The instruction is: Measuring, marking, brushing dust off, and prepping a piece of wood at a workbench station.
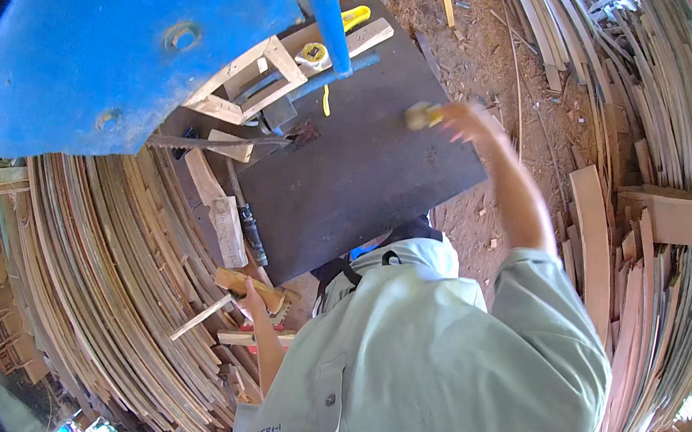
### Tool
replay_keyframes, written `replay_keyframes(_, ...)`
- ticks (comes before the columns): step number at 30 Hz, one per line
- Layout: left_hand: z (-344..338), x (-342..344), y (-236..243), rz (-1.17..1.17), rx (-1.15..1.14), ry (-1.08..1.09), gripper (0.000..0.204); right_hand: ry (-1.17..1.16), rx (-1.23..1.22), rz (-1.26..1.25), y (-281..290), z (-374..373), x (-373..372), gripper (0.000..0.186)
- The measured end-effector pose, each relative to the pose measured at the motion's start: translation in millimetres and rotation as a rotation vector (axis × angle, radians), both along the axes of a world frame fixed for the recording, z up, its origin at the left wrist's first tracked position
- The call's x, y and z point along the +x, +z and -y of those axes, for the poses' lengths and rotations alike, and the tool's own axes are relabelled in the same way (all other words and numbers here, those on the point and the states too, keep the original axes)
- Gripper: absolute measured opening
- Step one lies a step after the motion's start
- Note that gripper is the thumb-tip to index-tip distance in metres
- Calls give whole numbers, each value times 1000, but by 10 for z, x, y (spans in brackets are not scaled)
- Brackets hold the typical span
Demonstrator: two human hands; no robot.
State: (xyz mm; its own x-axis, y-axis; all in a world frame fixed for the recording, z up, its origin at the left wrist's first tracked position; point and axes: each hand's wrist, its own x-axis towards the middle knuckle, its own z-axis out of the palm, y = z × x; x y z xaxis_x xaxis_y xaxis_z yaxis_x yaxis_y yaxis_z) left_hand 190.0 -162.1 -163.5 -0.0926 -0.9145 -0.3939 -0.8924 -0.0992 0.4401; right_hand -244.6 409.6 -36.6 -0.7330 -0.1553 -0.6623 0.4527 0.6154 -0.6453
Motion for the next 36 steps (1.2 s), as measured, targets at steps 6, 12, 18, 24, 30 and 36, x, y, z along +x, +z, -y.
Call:
replay_keyframes(6,198,121,-192,105,18,90,107,72,712,-752,-94,-1062,-657,46)
replay_keyframes(12,-1,-93,127,47,11,27,100,161,-55,-421,-187,1155,-341,33)
replay_keyframes(18,39,105,51,-45,-56,-16,99,238,-106,-474,-167,2304,-258,36)
replay_keyframes(24,-19,24,100,-75,-58,-53,91,282,-272,-390,-367,2757,-190,38)
replay_keyframes(30,7,21,8,-125,-74,-60,92,204,33,-502,-523,2536,-145,30)
replay_keyframes(36,71,-81,-50,-104,28,-36,107,-3,880,-560,-583,-409,-794,37)
